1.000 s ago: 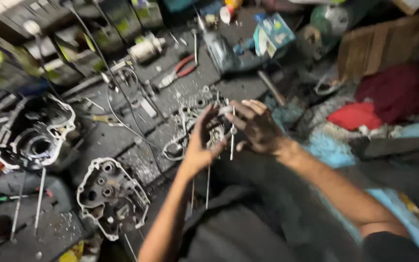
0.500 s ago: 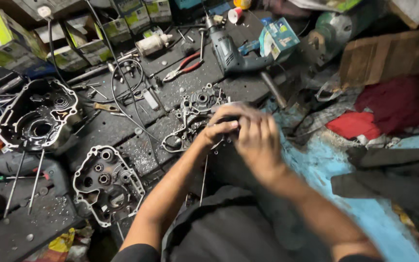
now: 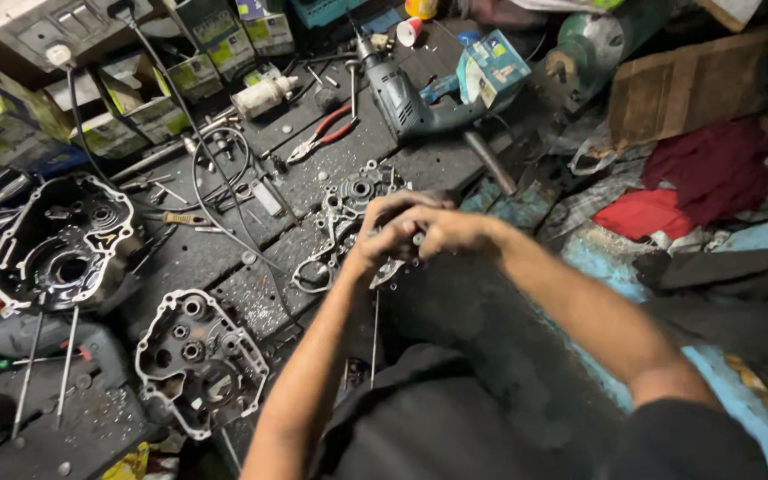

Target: The person uses a T-handle wrench to tighten bolts on a disassembled engine casing on a cluttered workbench. They repeatedly insert and remove the tool, adjust the casing position, and work on multiple bolt holes across the engine block.

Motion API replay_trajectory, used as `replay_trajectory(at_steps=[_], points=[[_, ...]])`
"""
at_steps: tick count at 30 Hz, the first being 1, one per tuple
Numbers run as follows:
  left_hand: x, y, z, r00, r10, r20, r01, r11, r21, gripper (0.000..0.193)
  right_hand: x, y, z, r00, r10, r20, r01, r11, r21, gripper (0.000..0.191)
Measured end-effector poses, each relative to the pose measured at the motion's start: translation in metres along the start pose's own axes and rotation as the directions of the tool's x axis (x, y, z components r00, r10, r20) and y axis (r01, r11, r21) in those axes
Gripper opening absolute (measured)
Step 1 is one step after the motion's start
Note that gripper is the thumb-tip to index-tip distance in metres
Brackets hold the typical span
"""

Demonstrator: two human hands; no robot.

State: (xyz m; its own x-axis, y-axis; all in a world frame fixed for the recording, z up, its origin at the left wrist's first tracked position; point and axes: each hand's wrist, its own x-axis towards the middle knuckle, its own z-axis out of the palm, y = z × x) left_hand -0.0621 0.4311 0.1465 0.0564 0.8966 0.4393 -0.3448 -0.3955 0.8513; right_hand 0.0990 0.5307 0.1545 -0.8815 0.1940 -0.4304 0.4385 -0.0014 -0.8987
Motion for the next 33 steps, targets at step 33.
replay_trajectory(at_steps=[33], points=[[0.009,0.006,0.004,0.964,-0.007,0.266,-0.021,0.994,0.105,0.061,-0.062,-0.047,0.105,0.401,-0.788,-0.467,-0.584,0.173,-0.793,0.031]])
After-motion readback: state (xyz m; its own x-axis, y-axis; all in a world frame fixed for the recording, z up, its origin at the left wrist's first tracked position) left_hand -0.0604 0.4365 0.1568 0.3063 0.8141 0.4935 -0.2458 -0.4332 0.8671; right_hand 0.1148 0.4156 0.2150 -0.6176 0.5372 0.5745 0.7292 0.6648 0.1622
